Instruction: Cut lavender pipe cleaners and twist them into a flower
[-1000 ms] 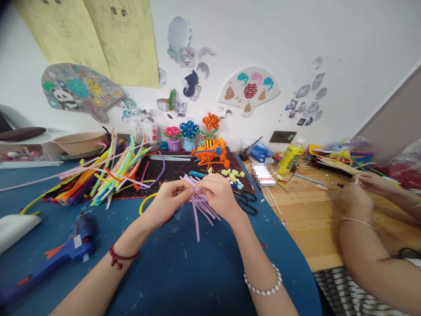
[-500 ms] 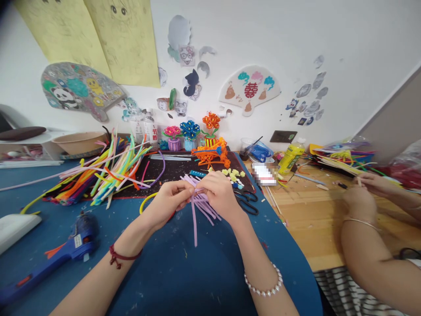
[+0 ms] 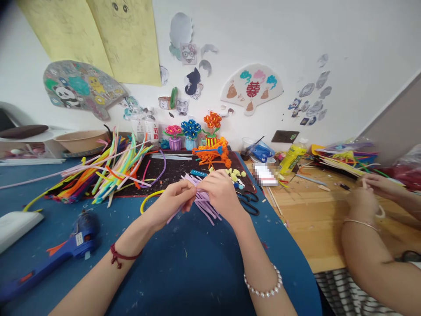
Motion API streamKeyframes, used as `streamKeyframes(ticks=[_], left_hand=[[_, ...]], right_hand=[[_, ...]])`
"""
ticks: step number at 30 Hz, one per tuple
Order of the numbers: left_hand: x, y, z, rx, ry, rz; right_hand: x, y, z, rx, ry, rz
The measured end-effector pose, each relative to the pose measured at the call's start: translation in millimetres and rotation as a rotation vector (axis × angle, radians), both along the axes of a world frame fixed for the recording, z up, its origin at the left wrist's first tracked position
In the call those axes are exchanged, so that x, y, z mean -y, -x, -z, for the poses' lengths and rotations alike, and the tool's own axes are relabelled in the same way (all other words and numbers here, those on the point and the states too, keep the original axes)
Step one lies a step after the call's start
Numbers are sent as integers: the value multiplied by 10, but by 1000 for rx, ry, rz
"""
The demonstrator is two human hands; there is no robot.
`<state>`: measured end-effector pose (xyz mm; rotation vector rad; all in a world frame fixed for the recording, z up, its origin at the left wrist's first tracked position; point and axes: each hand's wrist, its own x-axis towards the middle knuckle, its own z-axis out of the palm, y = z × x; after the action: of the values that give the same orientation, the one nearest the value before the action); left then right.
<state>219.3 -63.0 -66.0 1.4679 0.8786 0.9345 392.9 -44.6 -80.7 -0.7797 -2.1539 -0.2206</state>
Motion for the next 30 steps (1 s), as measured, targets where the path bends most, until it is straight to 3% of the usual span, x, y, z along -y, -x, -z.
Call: streamKeyframes(ticks=[7, 9, 11, 13, 14, 17, 19, 21, 27, 30], left_hand=[[-83, 115, 56, 51, 182, 80], [-91, 123, 51, 66, 141, 73], [-93, 117, 47, 122, 50, -2], [-93, 102, 48, 217, -30, -82], [-92, 92, 50, 266, -49, -98], [-76, 47, 62, 356, -46, -88], [-55, 5, 70, 354, -32, -106], [-27, -38, 73, 330, -12, -132], [23, -93, 71, 243, -7, -183], [12, -82, 97, 208, -101, -246]], right_hand=[[37, 75, 35, 182, -101, 75], [37, 70, 39, 124, -111, 133], [15, 64, 45, -85, -74, 221], [-12, 81, 54, -423, 78, 258], [-19, 106, 58, -585, 215, 212], [7, 240, 70, -833, 731, -158], [52, 343, 71, -873, 921, -364], [91, 406, 67, -925, 922, -393], [103, 323, 36, -801, 681, -104], [104, 311, 31, -713, 659, -52]])
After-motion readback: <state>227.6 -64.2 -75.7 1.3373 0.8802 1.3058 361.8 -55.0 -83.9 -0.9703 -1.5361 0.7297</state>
